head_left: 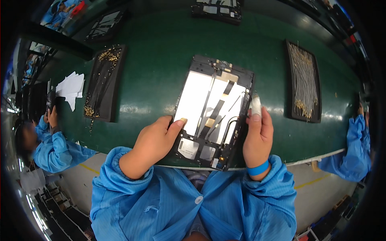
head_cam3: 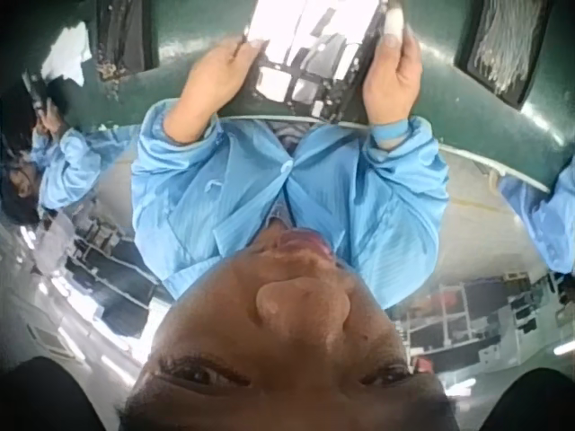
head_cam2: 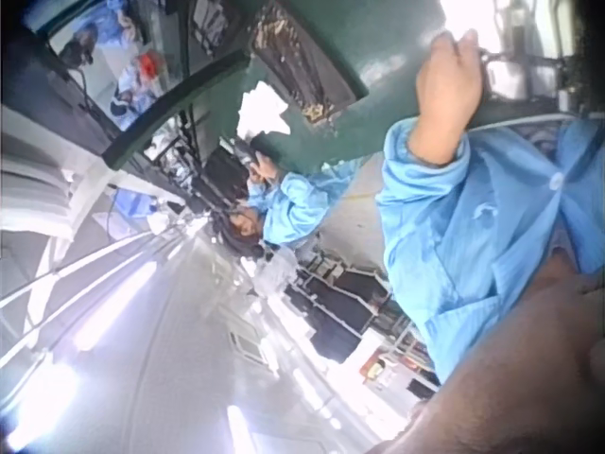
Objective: Installing and securing internal ribbon cables and components into a tablet chassis on a factory production line.
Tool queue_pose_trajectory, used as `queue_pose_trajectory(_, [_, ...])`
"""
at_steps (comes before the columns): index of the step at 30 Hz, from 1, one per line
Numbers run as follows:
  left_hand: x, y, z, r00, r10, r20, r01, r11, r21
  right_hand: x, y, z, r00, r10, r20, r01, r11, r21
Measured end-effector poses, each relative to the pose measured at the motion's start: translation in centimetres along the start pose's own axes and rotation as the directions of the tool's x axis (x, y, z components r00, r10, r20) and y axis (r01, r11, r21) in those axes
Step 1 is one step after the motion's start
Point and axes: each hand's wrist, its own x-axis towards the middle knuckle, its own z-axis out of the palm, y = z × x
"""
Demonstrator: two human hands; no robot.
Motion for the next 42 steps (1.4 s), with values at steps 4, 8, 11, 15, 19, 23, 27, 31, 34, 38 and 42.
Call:
queue_pose_trajectory(4, [4.2,1.0,-1.5,0.984,0.079,-0.157,-0.121,0.953,-0.276,1.0,1.4,-1.6,0.998,-0.056,0.028,0.060,0.989,-0.138])
queue_pose_trajectory(8, [11.4,4.3,-3.0,0.990,-0.133,-0.045,0.016,0.425,-0.905,2.3,1.2,-1.3,0.999,0.029,-0.021,-0.029,1.000,-0.010])
queue_pose_trajectory(11, [17.1,6.3,-2.6,0.992,-0.125,-0.018,-0.015,0.028,-0.999,3.3,1.3,-1.0,0.998,0.046,-0.050,-0.047,0.999,-0.001])
queue_pose_trajectory(15, [22.3,9.5,-3.1,0.974,-0.226,-0.024,-0.066,-0.180,-0.981,3.5,2.3,-1.2,0.999,0.029,-0.017,-0.032,0.979,-0.202])
queue_pose_trajectory(19, [26.7,11.5,-3.4,0.915,-0.399,-0.056,-0.160,-0.233,-0.959,3.0,1.7,-1.8,0.997,-0.018,0.079,0.042,0.948,-0.315])
queue_pose_trajectory(23, [29.8,11.2,-2.8,0.862,-0.481,-0.159,-0.193,-0.023,-0.981,3.2,1.3,-2.3,0.994,-0.015,0.107,0.042,0.965,-0.257])
queue_pose_trajectory(27, [29.1,10.2,-4.4,0.983,-0.182,-0.021,-0.031,-0.056,-0.998,4.8,0.5,-2.0,0.986,-0.094,0.135,0.127,0.957,-0.260])
queue_pose_trajectory(31, [24.4,14.5,-3.9,0.975,0.039,-0.220,-0.224,0.132,-0.966,4.8,0.3,-1.9,0.992,-0.111,0.059,0.122,0.964,-0.234])
queue_pose_trajectory(34, [22.3,15.2,-4.1,0.928,0.373,0.007,-0.033,0.103,-0.994,4.5,0.5,-1.7,0.992,-0.119,0.031,0.123,0.967,-0.222])
queue_pose_trajectory(38, [19.5,19.3,1.3,0.909,0.383,0.165,0.106,0.171,-0.980,4.7,0.7,-1.6,0.986,-0.166,0.032,0.169,0.962,-0.215])
queue_pose_trajectory(42, [19.7,22.1,6.3,0.760,0.529,0.377,0.269,0.272,-0.924,4.8,0.5,-1.7,0.984,-0.176,0.035,0.180,0.959,-0.219])
